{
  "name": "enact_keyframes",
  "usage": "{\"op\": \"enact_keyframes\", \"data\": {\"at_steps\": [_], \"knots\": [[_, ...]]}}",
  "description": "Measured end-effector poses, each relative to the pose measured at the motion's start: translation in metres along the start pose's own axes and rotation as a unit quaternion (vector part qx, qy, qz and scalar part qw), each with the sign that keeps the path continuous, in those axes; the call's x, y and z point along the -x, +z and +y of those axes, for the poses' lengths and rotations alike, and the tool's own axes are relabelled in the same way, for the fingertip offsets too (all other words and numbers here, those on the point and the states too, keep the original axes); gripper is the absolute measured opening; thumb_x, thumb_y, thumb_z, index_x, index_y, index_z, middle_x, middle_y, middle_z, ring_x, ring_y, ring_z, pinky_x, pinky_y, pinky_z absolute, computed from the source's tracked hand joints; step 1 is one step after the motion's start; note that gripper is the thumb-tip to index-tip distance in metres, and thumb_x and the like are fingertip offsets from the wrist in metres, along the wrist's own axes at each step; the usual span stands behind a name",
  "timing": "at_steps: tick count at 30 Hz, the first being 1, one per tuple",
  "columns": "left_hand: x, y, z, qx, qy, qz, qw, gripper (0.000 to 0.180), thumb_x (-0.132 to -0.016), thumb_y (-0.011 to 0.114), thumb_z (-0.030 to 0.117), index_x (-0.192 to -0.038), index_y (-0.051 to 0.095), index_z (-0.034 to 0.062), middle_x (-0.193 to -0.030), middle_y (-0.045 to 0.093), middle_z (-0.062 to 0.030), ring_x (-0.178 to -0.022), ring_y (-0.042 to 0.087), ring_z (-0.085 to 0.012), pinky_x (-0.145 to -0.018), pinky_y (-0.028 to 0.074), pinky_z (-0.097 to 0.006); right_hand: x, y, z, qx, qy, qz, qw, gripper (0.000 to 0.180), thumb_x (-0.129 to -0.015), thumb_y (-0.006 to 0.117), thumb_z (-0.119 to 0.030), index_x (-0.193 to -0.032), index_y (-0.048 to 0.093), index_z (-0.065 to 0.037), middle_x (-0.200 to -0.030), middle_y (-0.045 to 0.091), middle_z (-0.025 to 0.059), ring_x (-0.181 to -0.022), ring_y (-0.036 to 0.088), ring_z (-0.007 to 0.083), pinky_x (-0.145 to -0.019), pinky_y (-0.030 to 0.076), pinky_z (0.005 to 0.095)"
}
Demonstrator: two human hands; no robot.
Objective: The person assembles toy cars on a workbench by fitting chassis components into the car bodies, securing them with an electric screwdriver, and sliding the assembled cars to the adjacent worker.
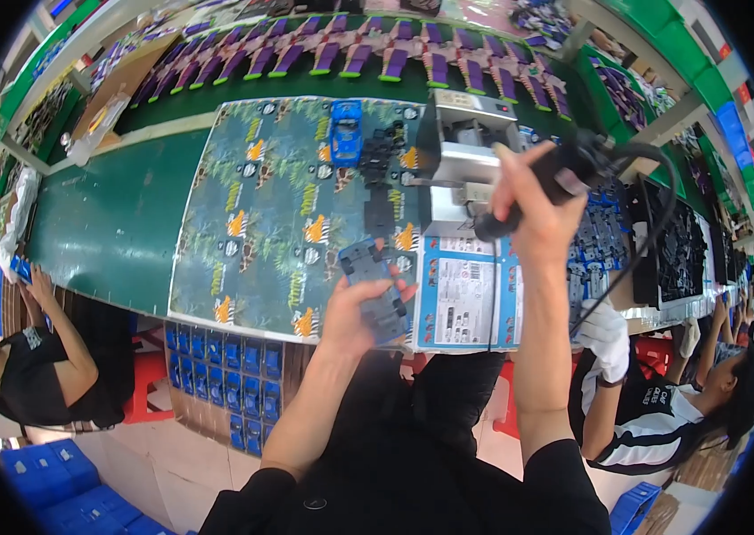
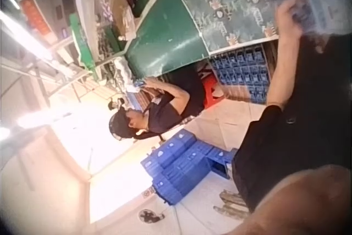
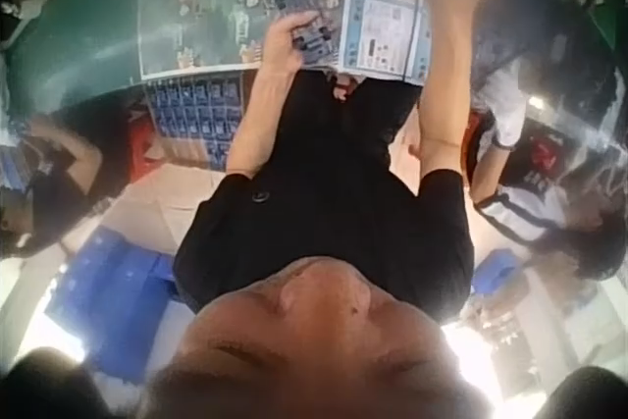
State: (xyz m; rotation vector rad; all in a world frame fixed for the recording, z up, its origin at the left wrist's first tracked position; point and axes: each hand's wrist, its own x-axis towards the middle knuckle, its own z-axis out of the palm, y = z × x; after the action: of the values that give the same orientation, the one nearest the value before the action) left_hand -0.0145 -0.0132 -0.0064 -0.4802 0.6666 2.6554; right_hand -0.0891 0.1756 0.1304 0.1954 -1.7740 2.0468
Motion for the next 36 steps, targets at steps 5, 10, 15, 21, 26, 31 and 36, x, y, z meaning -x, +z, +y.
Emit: {"op": "enact_keyframes", "data": {"at_steps": [5,10,15,21,26,31,36], "knots": [[0.001,0.010,-0.004,-0.032,0.010,-0.022,0.999,0.073,-0.074,0.068,-0.009,-0.140,0.045,0.0111,-0.107,0.060,-0.0087,-0.092,0.065,-0.0220,-0.087,0.057,-0.047,0.057,-0.013,-0.024,-0.213,-0.030,-0.154,0.964,0.021,-0.093,0.054,-0.024,-0.091,0.046,-0.004,-0.062,0.044,0.0034,-0.046,0.043,0.0128,-0.046,0.040,0.0296],[-0.002,0.000,-0.005,-0.087,0.043,-0.024,0.995,0.073,-0.071,0.068,-0.009,-0.139,0.046,0.0103,-0.111,0.060,-0.0091,-0.092,0.065,-0.0217,-0.075,0.058,-0.042,0.095,0.004,-0.021,-0.270,0.044,-0.144,0.951,0.025,-0.086,0.068,-0.017,-0.095,0.050,-0.002,-0.068,0.052,0.0078,-0.053,0.052,0.0173,-0.056,0.048,0.0332],[-0.001,0.000,-0.007,-0.100,0.044,-0.015,0.994,0.072,-0.071,0.067,-0.009,-0.137,0.048,0.0101,-0.111,0.060,-0.0087,-0.092,0.065,-0.0216,-0.075,0.058,-0.042,0.106,0.009,-0.018,-0.185,0.059,-0.131,0.972,0.028,-0.087,0.066,-0.022,-0.096,0.048,-0.003,-0.066,0.052,0.0072,-0.049,0.050,0.0169,-0.051,0.047,0.0318],[-0.005,0.003,-0.010,-0.098,0.020,-0.013,0.995,0.059,-0.071,0.065,-0.009,-0.126,0.049,0.0047,-0.107,0.061,-0.0094,-0.090,0.065,-0.0226,-0.072,0.058,-0.040,0.109,0.012,-0.014,-0.164,0.133,-0.152,0.966,0.030,-0.070,0.081,0.001,-0.080,0.054,-0.005,-0.072,0.063,0.0075,-0.064,0.060,0.0142,-0.064,0.048,0.0269],[-0.004,0.004,-0.007,-0.065,0.006,-0.008,0.998,0.051,-0.069,0.065,-0.010,-0.117,0.052,0.0010,-0.103,0.062,-0.0097,-0.086,0.066,-0.0219,-0.072,0.058,-0.038,0.102,0.015,-0.002,-0.197,0.130,-0.192,0.953,0.032,-0.069,0.084,-0.004,-0.077,0.054,-0.005,-0.064,0.061,0.0047,-0.057,0.057,0.0119,-0.062,0.047,0.0258],[-0.004,0.011,-0.004,-0.070,-0.010,0.006,0.997,0.047,-0.069,0.062,-0.011,-0.113,0.054,0.0010,-0.101,0.062,-0.0094,-0.086,0.065,-0.0216,-0.072,0.057,-0.039,0.100,0.018,0.000,-0.213,0.092,-0.218,0.948,0.035,-0.066,0.086,-0.007,-0.075,0.052,-0.004,-0.061,0.059,0.0068,-0.050,0.054,0.0148,-0.049,0.044,0.0262],[-0.001,0.015,0.000,-0.066,-0.037,0.021,0.997,0.066,-0.068,0.063,-0.008,-0.132,0.051,0.0052,-0.105,0.061,-0.0081,-0.091,0.063,-0.0223,-0.083,0.053,-0.037,0.103,0.019,-0.003,-0.205,0.080,-0.213,0.952,0.033,-0.066,0.085,-0.005,-0.074,0.053,-0.004,-0.061,0.059,0.0077,-0.051,0.054,0.0149,-0.050,0.044,0.0262]]}}
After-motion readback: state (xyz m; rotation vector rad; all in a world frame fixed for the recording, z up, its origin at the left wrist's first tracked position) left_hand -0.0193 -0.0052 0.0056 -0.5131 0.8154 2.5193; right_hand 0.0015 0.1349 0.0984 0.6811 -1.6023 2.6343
